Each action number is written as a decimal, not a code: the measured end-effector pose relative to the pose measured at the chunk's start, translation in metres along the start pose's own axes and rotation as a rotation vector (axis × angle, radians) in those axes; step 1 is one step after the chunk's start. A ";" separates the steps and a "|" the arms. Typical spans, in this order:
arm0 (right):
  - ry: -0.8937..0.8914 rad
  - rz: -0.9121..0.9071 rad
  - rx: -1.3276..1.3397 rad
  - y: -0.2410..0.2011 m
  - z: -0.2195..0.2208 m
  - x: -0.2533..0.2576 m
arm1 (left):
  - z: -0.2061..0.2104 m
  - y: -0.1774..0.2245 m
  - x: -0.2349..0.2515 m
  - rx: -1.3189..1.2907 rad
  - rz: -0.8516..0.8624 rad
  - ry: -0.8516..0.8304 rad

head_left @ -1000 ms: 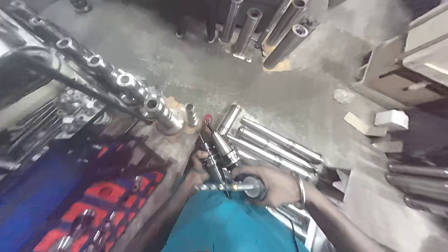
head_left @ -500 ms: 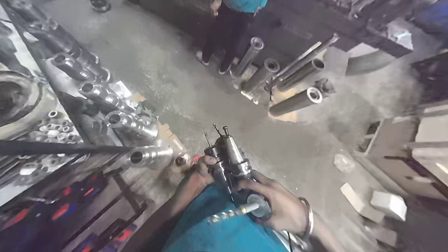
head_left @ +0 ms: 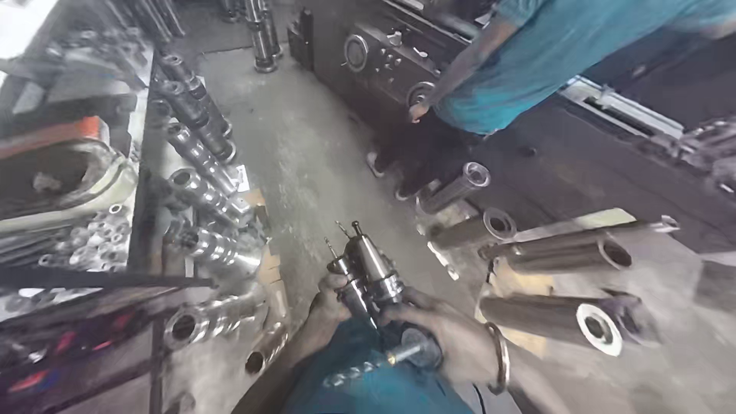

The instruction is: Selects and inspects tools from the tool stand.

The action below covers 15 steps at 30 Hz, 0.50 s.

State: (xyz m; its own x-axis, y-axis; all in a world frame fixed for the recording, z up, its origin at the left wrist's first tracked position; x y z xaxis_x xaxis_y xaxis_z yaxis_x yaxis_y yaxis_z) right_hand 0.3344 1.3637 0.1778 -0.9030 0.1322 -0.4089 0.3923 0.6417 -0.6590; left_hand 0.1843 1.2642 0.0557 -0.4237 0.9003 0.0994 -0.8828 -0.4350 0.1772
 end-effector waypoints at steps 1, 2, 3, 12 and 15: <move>-0.036 -0.029 -0.014 0.009 -0.017 0.008 | -0.004 -0.004 0.010 0.008 0.033 0.053; -0.070 -0.059 -0.036 0.016 -0.035 0.020 | -0.006 -0.004 0.023 0.057 0.089 0.122; -0.109 -0.085 -0.051 0.022 -0.052 0.032 | -0.008 -0.003 0.033 0.137 0.157 0.200; -0.325 -0.242 -0.141 0.055 -0.194 0.212 | -0.063 0.049 0.203 -0.012 0.392 0.042; -0.349 -0.282 -0.169 0.061 -0.237 0.293 | -0.070 0.100 0.273 0.021 0.415 -0.053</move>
State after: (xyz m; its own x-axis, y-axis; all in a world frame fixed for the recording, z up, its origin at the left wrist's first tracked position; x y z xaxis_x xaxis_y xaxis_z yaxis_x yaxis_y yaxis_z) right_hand 0.0523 1.6203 0.1673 -0.8459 -0.3076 -0.4357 0.0808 0.7337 -0.6747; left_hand -0.0338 1.4677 0.0319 -0.7309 0.6470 0.2171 -0.6349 -0.7613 0.1314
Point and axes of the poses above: each hand's wrist, its own x-axis towards the middle knuckle, its own z-axis out of the palm, y = z × x, the point moved 4 cm from there along x, towards the middle knuckle, and after that the axes turned 9 degrees about z, right-handed, at the moved point
